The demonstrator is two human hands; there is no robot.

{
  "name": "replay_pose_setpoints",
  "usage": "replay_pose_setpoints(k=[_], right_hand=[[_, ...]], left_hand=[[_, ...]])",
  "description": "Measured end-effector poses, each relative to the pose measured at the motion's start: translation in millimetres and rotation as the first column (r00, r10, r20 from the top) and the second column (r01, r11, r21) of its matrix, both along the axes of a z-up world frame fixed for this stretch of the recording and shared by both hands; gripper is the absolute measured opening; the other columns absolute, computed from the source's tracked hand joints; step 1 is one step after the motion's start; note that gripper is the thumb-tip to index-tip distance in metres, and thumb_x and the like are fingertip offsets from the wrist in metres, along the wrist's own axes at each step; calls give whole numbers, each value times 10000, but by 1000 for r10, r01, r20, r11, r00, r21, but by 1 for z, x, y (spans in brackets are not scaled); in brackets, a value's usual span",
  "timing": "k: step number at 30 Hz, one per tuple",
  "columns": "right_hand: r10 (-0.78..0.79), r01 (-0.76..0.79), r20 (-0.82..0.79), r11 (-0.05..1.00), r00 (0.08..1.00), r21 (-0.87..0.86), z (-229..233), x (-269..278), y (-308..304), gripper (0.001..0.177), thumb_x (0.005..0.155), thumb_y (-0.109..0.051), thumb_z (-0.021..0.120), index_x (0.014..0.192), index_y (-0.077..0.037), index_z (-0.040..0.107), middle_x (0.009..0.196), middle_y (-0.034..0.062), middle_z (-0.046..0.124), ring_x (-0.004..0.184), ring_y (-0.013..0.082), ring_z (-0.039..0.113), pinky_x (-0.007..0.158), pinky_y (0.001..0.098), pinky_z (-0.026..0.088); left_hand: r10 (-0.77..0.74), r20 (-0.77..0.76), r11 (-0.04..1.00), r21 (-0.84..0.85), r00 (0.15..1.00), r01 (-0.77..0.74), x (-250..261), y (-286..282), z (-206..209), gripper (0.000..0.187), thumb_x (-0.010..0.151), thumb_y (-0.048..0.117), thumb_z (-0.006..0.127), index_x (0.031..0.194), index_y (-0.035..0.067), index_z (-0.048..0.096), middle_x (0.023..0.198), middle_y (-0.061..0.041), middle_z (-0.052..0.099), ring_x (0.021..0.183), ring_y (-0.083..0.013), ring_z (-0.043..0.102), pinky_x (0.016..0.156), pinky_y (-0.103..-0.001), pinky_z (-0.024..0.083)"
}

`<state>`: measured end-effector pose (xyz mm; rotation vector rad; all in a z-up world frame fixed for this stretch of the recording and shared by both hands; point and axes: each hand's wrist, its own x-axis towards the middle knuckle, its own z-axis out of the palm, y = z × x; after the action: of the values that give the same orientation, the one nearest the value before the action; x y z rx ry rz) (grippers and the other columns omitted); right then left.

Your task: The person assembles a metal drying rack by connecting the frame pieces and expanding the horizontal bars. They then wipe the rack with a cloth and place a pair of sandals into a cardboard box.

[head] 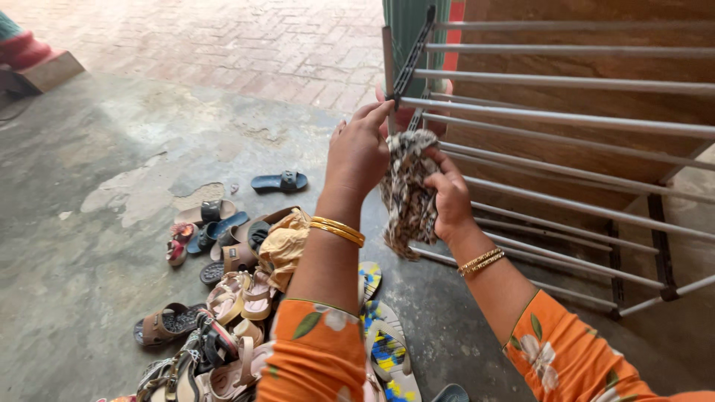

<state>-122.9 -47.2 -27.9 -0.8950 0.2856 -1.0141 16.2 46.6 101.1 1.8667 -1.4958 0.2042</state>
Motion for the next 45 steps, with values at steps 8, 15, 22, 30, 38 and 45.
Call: replay_pose_setpoints(k=[8, 15, 22, 30, 38, 45], right_hand=[[-811, -8, -243, 283, 532, -959, -19, 50, -18, 742, 788, -185, 810, 1415, -24, 447, 1390, 319, 477, 1147, 495, 576, 963, 498, 505], [-309, -603, -948, 744, 74, -289, -139, 25, 4, 567, 791, -237, 773, 1343, -232, 641, 1310, 199, 629, 1109, 336, 666, 963, 425, 551], [-436, -516, -851, 678, 292, -524, -86, 7, 30, 712, 817, -52, 633, 1474, -297, 511, 1219, 182, 705, 1066, 306, 688, 951, 405, 525], [371, -404, -238, 909, 898, -107, -16, 5, 33, 672, 807, 238, 442, 1372, -84, 613, 1175, 103, 732, 1051, 196, 712, 937, 344, 608], [461, -443, 194, 887, 866, -129, 19, -6, 68, 636, 906, 190, 555, 1459, -123, 523, 1347, 85, 648, 1257, 231, 628, 1086, 397, 528], [428, -463, -178, 816, 886, -345, 75, -31, 126, 985, 848, 30, 666, 1662, -214, 171, 1610, 115, 409, 1420, 231, 467, 1158, 364, 423]], left_hand=[[98, -173, 977, 206, 980, -61, 16, -23, -56, 834, 841, 111, 601, 1594, 195, 252, 1645, -33, 333, 1496, -229, 333, 1200, -649, 97], [-7, -85, 862, 504, 996, 48, 24, -26, -83, 899, 790, 6, 485, 1617, 249, 231, 1671, 32, 307, 1559, -208, 239, 1231, -645, 59], [116, 46, 535, 839, 992, -101, 44, 6, -84, 788, 880, 156, 553, 1596, 331, 274, 1720, -9, 138, 1589, -312, 103, 1240, -634, 43], [140, -54, 557, 830, 989, -33, 44, 79, -70, 1170, 741, 313, 886, 1628, 394, 128, 1684, -100, 175, 1522, -407, 242, 1208, -497, 316], [-47, -439, 836, 474, 897, 276, 49, 103, -94, 577, 871, 240, 698, 1418, 125, 556, 1317, -183, 697, 1198, -291, 668, 1019, -386, 519], [21, -745, 994, 90, 667, 69, 34, 124, -47, 404, 938, 133, 517, 1321, 9, 492, 1134, -205, 698, 1016, -277, 693, 833, -394, 578]])
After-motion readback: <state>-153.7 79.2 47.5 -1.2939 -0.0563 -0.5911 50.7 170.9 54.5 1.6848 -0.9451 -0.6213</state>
